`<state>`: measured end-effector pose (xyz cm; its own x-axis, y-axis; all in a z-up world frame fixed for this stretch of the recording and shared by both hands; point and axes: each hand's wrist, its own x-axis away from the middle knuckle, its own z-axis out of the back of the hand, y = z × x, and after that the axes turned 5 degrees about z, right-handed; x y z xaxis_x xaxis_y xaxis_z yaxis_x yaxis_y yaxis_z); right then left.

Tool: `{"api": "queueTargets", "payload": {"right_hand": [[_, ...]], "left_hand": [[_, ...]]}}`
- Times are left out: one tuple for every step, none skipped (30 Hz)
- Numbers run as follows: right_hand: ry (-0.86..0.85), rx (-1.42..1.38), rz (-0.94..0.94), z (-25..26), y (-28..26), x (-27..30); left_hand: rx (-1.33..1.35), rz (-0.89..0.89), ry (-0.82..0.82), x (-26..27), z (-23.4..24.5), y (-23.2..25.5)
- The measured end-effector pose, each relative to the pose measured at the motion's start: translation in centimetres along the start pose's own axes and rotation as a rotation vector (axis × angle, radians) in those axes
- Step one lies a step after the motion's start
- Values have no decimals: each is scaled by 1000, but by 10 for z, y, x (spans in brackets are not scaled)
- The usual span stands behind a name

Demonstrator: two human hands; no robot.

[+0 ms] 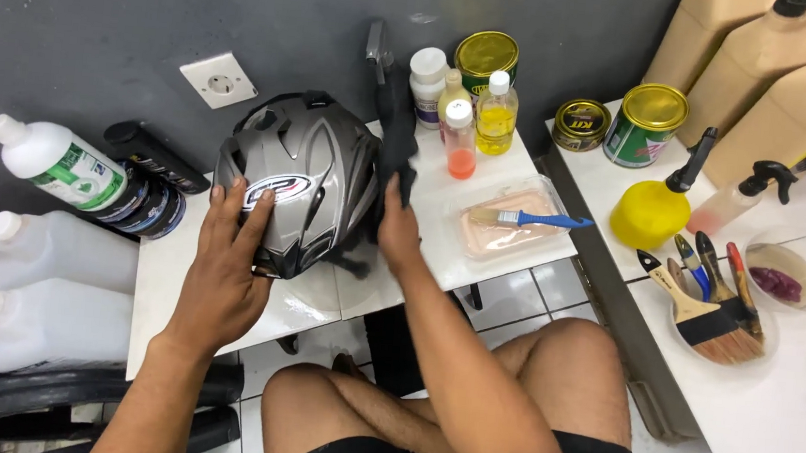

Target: The person wipes a motorcycle helmet with a black cloth, rotating it to clean the exterior and interior surfaces. The helmet is handled one at a time, and the person continues wiping different areas until the end of the clip.

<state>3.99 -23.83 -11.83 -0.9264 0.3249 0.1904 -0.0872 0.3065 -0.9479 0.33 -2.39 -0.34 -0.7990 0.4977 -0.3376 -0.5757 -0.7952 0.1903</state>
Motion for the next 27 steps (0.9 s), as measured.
{"api": "queueTargets", "payload": {"right_hand": [[42, 79, -94, -4, 20, 5], [84, 159, -188, -7, 41, 10], [86, 159, -188, -12, 58, 25], [84, 232, -73, -17, 75, 40], [84, 303, 45, -21, 90, 53], [89, 302, 47, -20, 81, 60], [46, 389, 523, -20, 75, 71], [3, 463, 1001, -21, 70, 82], [-4, 461, 997, -19, 66, 72], [32, 397, 1036, -18, 63, 61], [77, 333, 1083, -15, 57, 46], [80, 332, 1087, -13, 49, 39], [127, 156, 563, -10, 40, 32], [168, -19, 38, -9, 32, 25], [164, -18, 38, -16, 15, 43], [166, 63, 101, -23, -1, 62], [174, 143, 173, -28, -21, 76], [176, 144, 181, -30, 4, 69], [137, 273, 594, -34, 32, 67], [93, 396, 1008, -37, 61, 65], [91, 393, 1006, -35, 58, 62], [133, 276, 713, -32, 54, 61], [174, 162, 419, -27, 50, 59], [176, 163, 417, -29, 63, 51], [253, 72, 135, -28, 76, 40], [330, -21, -147, -27, 87, 30], [328, -16, -137, -23, 88, 39]], "left_hand": [[2, 12, -3, 1, 0, 1], [5, 23, -7, 2, 0, 2], [6, 21, -8, 4, 1, 1], [11, 32, -23, 5, 2, 1], [17, 39, -36, 4, 4, 1], [18, 33, -35, 0, 3, 1], [18, 34, -38, 1, 3, 1], [18, 34, -41, 2, 3, 1], [16, 41, -44, 3, 4, 2], [19, 40, -38, 3, 4, 3], [22, 27, -25, -2, 5, 5], [20, 23, -22, -1, 4, 5], [18, 25, -23, 1, 4, 5], [16, 28, -24, 3, 4, 4], [15, 32, -23, 5, 4, 4], [15, 41, -23, 6, 4, 3], [17, 42, -17, 2, 2, 4], [19, 37, -10, -1, 1, 4], [16, 34, -10, 1, 1, 3], [13, 31, -10, 3, 1, 3], [10, 33, -11, 4, 2, 5], [5, 52, -14, 5, 2, 8], [3, 68, -18, 5, 2, 12], [4, 68, -21, 5, 4, 13], [13, 75, -25, 4, 4, 14], [21, 82, -29, 2, 5, 16], [25, 82, -19, 0, 4, 15]]}}
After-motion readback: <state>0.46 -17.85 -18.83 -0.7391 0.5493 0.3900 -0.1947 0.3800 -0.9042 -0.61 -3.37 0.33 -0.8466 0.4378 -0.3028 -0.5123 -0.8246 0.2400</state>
